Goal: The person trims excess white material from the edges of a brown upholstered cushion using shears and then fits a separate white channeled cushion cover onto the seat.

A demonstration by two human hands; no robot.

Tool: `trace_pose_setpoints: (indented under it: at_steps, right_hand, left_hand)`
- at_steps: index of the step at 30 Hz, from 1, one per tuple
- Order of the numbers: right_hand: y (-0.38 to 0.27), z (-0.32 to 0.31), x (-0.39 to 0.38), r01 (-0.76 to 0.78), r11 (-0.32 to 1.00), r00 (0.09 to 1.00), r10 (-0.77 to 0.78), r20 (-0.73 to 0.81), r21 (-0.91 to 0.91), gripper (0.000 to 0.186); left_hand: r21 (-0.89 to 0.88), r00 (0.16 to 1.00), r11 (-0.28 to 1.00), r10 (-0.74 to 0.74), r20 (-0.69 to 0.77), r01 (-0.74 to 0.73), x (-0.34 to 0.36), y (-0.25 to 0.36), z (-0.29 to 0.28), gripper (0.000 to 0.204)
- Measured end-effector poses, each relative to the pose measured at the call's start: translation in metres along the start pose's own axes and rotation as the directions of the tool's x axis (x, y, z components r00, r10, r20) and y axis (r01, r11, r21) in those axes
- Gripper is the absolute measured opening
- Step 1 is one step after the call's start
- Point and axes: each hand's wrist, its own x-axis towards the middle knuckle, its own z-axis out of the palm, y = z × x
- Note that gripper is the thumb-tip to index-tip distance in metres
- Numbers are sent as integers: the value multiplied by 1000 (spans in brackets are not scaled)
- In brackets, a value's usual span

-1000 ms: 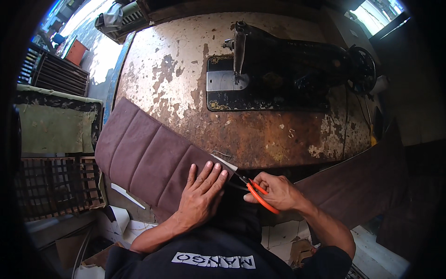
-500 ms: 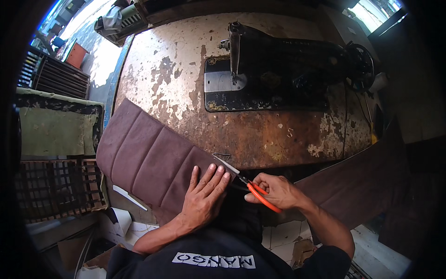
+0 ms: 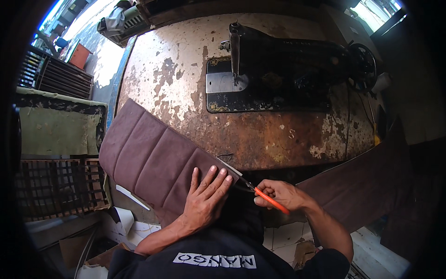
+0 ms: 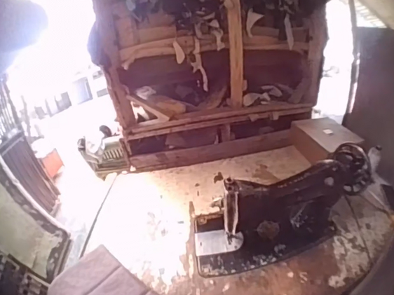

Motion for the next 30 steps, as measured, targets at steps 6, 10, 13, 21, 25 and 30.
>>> trace_pose_setpoints:
  at_steps: [6, 10, 13, 21, 25, 30]
  right_hand:
    - [-3, 3, 12, 18, 1000, 999, -19, 44, 21, 48]
    - [7, 8, 17, 26, 997, 998, -30, 64, 67, 47]
    - [5, 10, 19, 11, 989, 995, -26, 96, 150, 47]
    - [6, 9, 23, 21, 991, 993, -36, 113, 135, 50]
    - [13, 8, 24, 40, 991, 993, -54, 104, 131, 54]
    - [-2, 14, 21, -5, 999, 999, 3, 41, 36, 55]
  left_hand:
    - [37, 999, 999, 0, 47, -2, -2, 1, 1, 58]
    - [26, 998, 1000, -3, 58, 2, -5, 0, -1, 58]
    - [7, 998, 1000, -6, 64, 5, -6, -1, -5, 58]
    - [-12, 997, 1000, -20, 79, 21, -10, 0, -9, 58]
    - [5, 998, 1000, -23, 57, 23, -10, 0, -7, 60]
    - [67, 994, 997, -33, 102, 27, -13, 1, -6, 66]
